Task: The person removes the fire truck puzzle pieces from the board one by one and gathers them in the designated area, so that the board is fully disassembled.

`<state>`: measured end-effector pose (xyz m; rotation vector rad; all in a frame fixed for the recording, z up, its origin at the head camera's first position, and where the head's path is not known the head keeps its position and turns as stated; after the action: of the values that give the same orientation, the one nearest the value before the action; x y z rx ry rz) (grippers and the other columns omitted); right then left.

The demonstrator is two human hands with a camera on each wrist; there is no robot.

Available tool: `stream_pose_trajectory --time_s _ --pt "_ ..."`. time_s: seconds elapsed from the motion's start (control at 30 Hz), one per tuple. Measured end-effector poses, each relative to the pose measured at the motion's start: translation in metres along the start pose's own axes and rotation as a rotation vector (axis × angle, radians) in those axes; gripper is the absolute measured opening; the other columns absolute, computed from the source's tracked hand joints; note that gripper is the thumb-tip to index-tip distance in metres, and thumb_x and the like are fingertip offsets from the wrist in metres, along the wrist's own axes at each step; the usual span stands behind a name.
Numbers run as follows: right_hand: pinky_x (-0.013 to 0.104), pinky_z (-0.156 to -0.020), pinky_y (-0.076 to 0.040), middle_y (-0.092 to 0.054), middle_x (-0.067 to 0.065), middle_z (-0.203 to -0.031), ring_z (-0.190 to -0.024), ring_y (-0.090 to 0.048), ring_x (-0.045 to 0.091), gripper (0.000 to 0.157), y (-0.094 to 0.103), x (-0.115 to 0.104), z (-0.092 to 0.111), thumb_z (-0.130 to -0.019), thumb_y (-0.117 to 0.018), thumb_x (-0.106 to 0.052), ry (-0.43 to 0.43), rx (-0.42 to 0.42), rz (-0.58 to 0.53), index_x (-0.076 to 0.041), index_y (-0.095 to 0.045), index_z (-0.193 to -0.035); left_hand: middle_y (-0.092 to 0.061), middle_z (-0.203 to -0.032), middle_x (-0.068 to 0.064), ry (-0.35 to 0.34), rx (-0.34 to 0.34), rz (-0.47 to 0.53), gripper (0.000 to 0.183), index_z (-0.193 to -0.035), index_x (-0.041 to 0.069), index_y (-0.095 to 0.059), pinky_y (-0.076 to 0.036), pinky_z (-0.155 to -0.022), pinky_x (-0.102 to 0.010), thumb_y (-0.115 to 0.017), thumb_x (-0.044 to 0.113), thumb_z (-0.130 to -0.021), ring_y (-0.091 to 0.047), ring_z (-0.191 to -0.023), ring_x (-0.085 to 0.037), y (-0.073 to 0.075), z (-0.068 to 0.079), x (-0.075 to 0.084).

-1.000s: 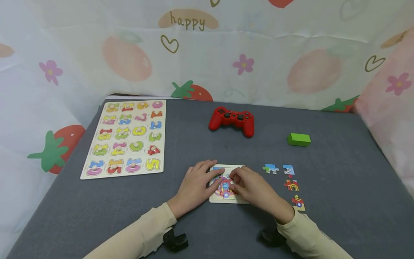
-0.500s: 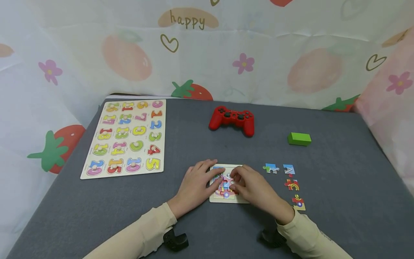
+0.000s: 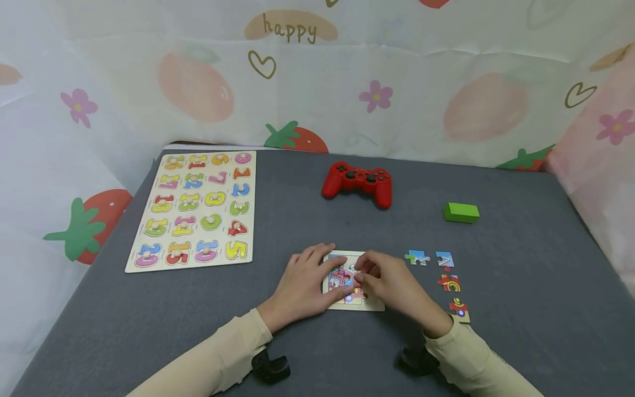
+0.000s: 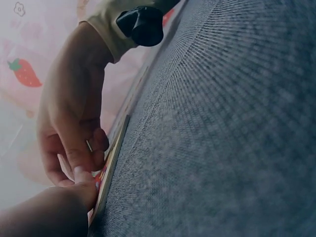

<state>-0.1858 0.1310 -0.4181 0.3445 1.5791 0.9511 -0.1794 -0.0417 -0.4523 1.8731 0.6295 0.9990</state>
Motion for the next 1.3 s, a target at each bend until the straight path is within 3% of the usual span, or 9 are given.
stream_pose_trajectory --time_s 0.2,0.57,0.97,1.17,1.3 --pt "0.029 -0.064 -0.047 -0.066 -0.002 -0.083 -0.069 -0.057 0.011 0.005 0.002 0.004 -0.003 -0.089 -0.069 -0.015 -0.047 0.025 -0.044 -0.013 -0.066 -0.092 -0.048 -0.142 -0.005 -0.012 0.013 -0.011 0.058 -0.134 0.025 -0.057 -0.038 -0.094 -0.047 -0.056 0.06 -0.087 -0.041 -0.131 -0.023 0.001 0.0 0.001" --pt "0.03 -0.065 -0.048 -0.065 0.004 -0.084 -0.072 -0.06 0.012 0.007 0.005 0.009 -0.003 -0.09 -0.066 -0.012 -0.065 -0.006 -0.164 -0.007 -0.065 -0.095 -0.046 -0.143 -0.004 -0.013 -0.009 -0.01 0.057 -0.134 0.026 -0.055 -0.038 -0.094 -0.046 -0.056 0.059 -0.088 -0.04 -0.131 -0.023 0.001 0.0 0.0" --pt "0.031 -0.066 -0.048 -0.065 0.005 -0.088 -0.077 -0.06 0.017 0.012 0.007 0.016 -0.006 -0.091 -0.066 -0.013 -0.173 -0.011 -0.229 -0.006 -0.063 -0.1 -0.045 -0.144 -0.006 -0.026 -0.022 -0.015 0.062 -0.134 0.024 -0.054 -0.038 -0.095 -0.046 -0.062 0.059 -0.084 -0.039 -0.132 -0.025 0.0 -0.001 0.0" --pt "0.032 -0.064 -0.048 -0.067 0.008 -0.09 -0.074 -0.059 0.019 0.013 0.025 0.018 -0.004 -0.091 -0.065 -0.014 -0.207 0.019 -0.226 -0.005 -0.063 -0.101 -0.044 -0.145 -0.006 -0.019 -0.046 0.007 0.064 -0.135 0.024 -0.053 -0.037 -0.096 -0.046 -0.063 0.059 -0.083 -0.038 -0.132 -0.025 0.001 -0.001 -0.001" --pt "0.032 -0.061 -0.045 -0.066 0.01 -0.088 -0.069 -0.056 0.02 0.013 0.049 0.027 0.003 -0.091 -0.066 -0.014 -0.21 0.045 -0.15 -0.006 -0.065 -0.1 -0.044 -0.145 -0.006 -0.012 -0.055 0.013 0.065 -0.136 0.023 -0.053 -0.036 -0.097 -0.046 -0.063 0.059 -0.083 -0.037 -0.133 -0.025 0.001 0.0 -0.001"
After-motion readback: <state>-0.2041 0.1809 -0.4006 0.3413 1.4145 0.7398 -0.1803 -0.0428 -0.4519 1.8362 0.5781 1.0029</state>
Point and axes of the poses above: each hand's wrist, its own z-axis away from the middle knuckle, its own y-axis out of the back of the hand, x = y × z, the point moved 4 cm from there along -z, towards the middle knuckle
